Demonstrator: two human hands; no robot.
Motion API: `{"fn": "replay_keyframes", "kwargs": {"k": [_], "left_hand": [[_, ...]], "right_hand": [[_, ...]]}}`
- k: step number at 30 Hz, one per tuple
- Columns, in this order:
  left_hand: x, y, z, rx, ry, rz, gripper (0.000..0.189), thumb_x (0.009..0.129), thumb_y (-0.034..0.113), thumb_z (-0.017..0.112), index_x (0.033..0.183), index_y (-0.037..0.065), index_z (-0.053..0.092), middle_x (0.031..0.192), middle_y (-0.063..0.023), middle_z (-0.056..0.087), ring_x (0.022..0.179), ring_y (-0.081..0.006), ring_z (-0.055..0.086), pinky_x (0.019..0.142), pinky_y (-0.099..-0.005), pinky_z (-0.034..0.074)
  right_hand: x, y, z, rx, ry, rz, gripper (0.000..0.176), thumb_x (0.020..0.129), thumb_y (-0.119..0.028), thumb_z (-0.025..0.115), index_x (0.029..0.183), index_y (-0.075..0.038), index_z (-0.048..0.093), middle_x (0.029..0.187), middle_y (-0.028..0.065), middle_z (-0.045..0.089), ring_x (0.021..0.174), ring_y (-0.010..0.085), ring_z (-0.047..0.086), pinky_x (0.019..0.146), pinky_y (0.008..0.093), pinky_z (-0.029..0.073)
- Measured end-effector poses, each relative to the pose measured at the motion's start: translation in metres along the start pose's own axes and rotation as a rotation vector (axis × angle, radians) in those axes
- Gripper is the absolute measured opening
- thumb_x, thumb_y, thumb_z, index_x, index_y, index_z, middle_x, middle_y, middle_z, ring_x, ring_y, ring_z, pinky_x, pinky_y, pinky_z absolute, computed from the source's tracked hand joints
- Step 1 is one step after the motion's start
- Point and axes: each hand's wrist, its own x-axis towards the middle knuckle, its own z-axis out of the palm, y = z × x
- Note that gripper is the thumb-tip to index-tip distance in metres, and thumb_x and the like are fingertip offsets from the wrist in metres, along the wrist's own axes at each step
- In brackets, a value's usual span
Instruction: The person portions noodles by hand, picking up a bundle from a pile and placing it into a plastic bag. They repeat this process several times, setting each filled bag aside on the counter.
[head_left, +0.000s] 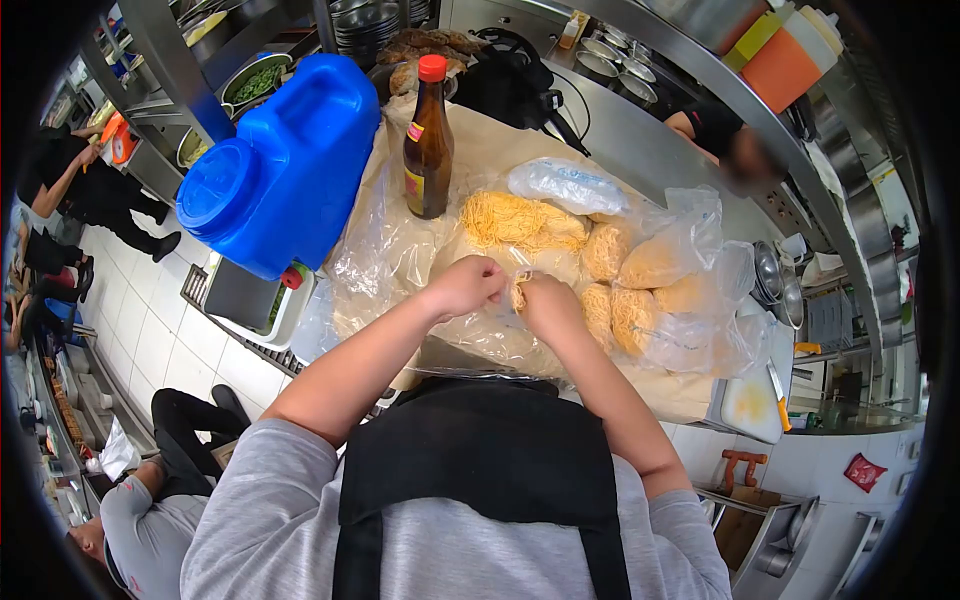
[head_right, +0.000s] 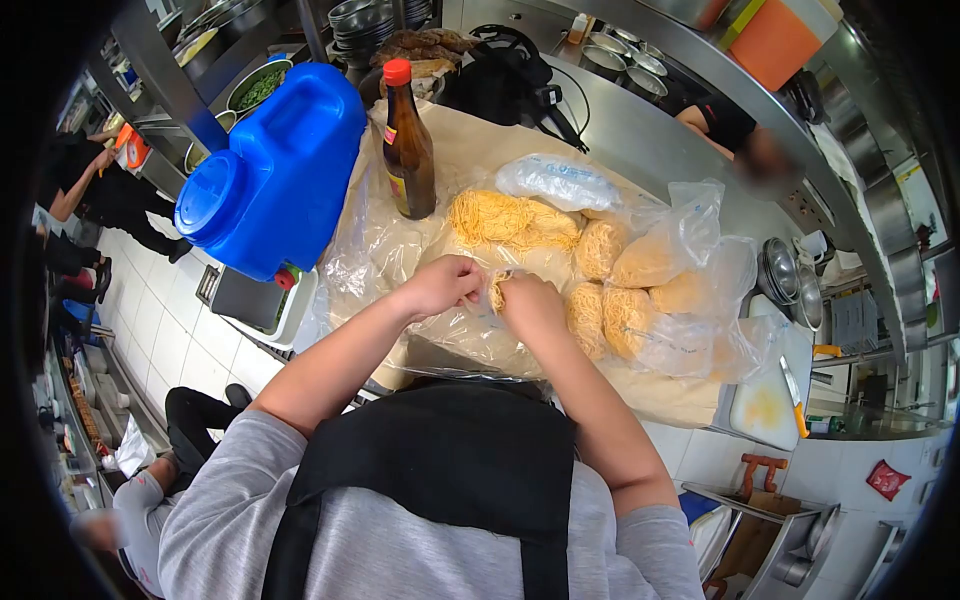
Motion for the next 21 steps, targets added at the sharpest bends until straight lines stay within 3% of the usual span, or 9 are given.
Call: {"fn": "replay_keyframes", "kwargs": {"k": [4, 7, 9, 10, 14, 16, 19, 21], "left_hand": [[0.000, 0.001, -0.001, 0.038, 0.075, 0.105, 0.017, 0.094, 0.014, 0.056, 0.095, -0.001, 0.063, 0.080, -0.0038, 0.063, 0.074, -0.0118, 0.059, 0.070, -0.0265, 0.049], [0.000, -0.008, -0.009, 0.070, 0.146, 0.148, 0.016, 0.093, 0.013, 0.055, 0.093, -0.002, 0.061, 0.079, -0.0054, 0.063, 0.073, -0.0134, 0.060, 0.070, -0.0277, 0.049], [0.000, -0.011, -0.010, 0.081, 0.169, 0.159, 0.016, 0.092, 0.013, 0.055, 0.091, -0.002, 0.060, 0.078, -0.0067, 0.063, 0.073, -0.0142, 0.060, 0.070, -0.0283, 0.049], [-0.001, -0.011, -0.009, 0.168, 0.214, 0.175, 0.017, 0.092, 0.015, 0.056, 0.090, -0.002, 0.058, 0.078, -0.0088, 0.063, 0.072, -0.0162, 0.061, 0.070, -0.0294, 0.049], [-0.019, 0.019, 0.009, 0.431, 0.339, 0.152, 0.019, 0.087, 0.016, 0.062, 0.087, -0.001, 0.054, 0.075, -0.0134, 0.062, 0.071, -0.0254, 0.062, 0.067, -0.0350, 0.049], [-0.015, 0.014, 0.013, 0.468, 0.367, 0.214, 0.017, 0.083, 0.012, 0.064, 0.088, -0.001, 0.053, 0.074, -0.0140, 0.060, 0.071, -0.0282, 0.061, 0.067, -0.0372, 0.048], [-0.012, 0.009, 0.011, 0.458, 0.441, 0.341, 0.017, 0.078, 0.004, 0.064, 0.089, 0.001, 0.052, 0.076, -0.0151, 0.058, 0.073, -0.0313, 0.060, 0.068, -0.0399, 0.048], [-0.014, 0.010, 0.012, 0.411, 0.477, 0.403, 0.018, 0.075, -0.001, 0.063, 0.090, 0.002, 0.052, 0.079, -0.0157, 0.058, 0.075, -0.0315, 0.059, 0.069, -0.0404, 0.048]], "right_hand": [[0.000, -0.009, 0.000, -0.194, 0.075, -0.058, 0.020, 0.080, -0.014, 0.064, 0.097, -0.003, 0.067, 0.106, 0.0138, 0.065, 0.096, 0.0324, 0.063, 0.081, 0.0404, 0.049], [-0.010, 0.005, -0.017, 0.075, 0.178, -0.202, 0.021, 0.084, -0.016, 0.065, 0.102, -0.006, 0.068, 0.105, 0.0093, 0.067, 0.095, 0.0262, 0.066, 0.080, 0.0395, 0.049], [-0.010, 0.030, -0.019, 0.832, 0.206, -0.089, 0.028, 0.086, -0.018, 0.069, 0.112, -0.007, 0.066, 0.105, 0.0054, 0.067, 0.093, 0.0189, 0.065, 0.080, 0.0352, 0.049], [-0.006, 0.044, -0.011, 0.965, 0.214, 0.048, 0.035, 0.090, -0.017, 0.069, 0.121, -0.005, 0.061, 0.104, 0.0052, 0.066, 0.090, 0.0141, 0.062, 0.080, 0.0311, 0.049], [-0.001, 0.060, 0.037, 1.078, 0.055, 0.136, 0.030, 0.091, -0.014, 0.068, 0.116, 0.000, 0.060, 0.103, 0.0059, 0.065, 0.088, 0.0126, 0.061, 0.076, 0.0295, 0.050], [-0.003, 0.044, 0.034, 1.170, -0.150, 0.159, 0.025, 0.091, -0.013, 0.068, 0.110, 0.000, 0.058, 0.099, 0.0069, 0.064, 0.085, 0.0117, 0.060, 0.072, 0.0263, 0.050], [-0.004, 0.032, 0.016, 1.394, -0.035, 0.294, 0.020, 0.089, -0.012, 0.070, 0.103, -0.004, 0.057, 0.090, 0.0030, 0.061, 0.078, 0.0089, 0.057, 0.067, 0.0243, 0.048], [0.003, 0.042, 0.012, 1.324, 0.053, 0.218, 0.021, 0.088, -0.011, 0.071, 0.101, -0.005, 0.056, 0.084, 0.0003, 0.057, 0.074, 0.0079, 0.053, 0.064, 0.0241, 0.045]]}}
